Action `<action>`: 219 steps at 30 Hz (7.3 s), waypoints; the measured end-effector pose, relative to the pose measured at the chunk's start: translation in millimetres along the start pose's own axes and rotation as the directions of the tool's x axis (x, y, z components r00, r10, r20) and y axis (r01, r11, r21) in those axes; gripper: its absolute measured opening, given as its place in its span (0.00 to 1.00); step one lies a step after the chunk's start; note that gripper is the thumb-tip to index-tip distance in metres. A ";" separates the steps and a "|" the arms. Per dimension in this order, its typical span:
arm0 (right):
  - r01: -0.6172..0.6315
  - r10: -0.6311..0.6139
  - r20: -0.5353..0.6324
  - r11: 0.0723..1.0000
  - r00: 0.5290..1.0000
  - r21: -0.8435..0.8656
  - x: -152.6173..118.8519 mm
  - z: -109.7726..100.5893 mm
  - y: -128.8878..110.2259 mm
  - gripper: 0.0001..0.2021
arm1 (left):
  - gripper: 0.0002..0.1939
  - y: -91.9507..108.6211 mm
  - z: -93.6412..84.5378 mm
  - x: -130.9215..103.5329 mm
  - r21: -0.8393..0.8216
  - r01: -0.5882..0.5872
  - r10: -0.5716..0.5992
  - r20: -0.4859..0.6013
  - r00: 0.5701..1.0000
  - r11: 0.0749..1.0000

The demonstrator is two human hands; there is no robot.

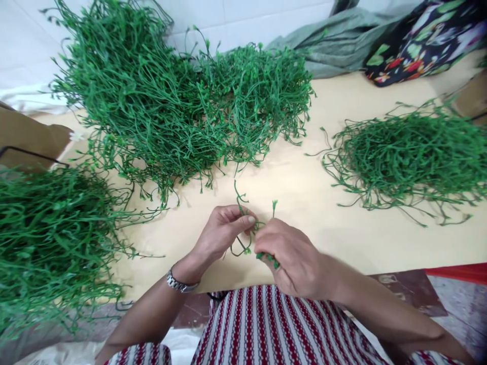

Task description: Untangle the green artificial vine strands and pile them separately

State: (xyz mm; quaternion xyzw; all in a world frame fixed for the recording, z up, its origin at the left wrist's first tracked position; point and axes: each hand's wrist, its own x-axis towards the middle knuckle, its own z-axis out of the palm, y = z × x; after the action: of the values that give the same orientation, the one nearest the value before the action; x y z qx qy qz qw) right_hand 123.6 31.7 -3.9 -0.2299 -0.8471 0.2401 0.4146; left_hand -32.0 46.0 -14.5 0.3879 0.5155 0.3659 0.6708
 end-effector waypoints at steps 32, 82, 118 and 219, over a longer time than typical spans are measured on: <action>-0.268 0.270 0.000 0.958 0.963 -0.104 -14.1 22.6 36.4 0.05 | 0.08 -6.1 3.3 -11.7 0.040 -0.195 0.199 -0.164 0.966 0.980; -0.042 0.002 0.281 0.990 0.960 0.137 -5.7 8.2 55.9 0.13 | 0.02 -5.7 -15.2 -9.3 0.168 -0.060 0.015 0.252 0.968 0.984; -0.092 0.181 0.197 0.916 0.964 -0.391 4.8 -63.9 70.9 0.06 | 0.08 -0.6 -7.7 -4.1 0.359 -0.028 -0.050 0.206 0.977 0.933; -0.372 0.317 0.278 0.911 0.907 0.175 -18.2 11.5 53.4 0.02 | 0.03 -18.3 -1.7 -7.8 0.521 -0.244 0.232 0.088 0.969 0.818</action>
State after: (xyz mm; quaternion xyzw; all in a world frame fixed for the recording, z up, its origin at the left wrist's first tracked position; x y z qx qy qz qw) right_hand 134.4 60.1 -52.8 -0.2973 -0.8045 0.4303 0.2815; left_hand -33.6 31.3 -28.0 0.6222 0.5367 0.2867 0.4926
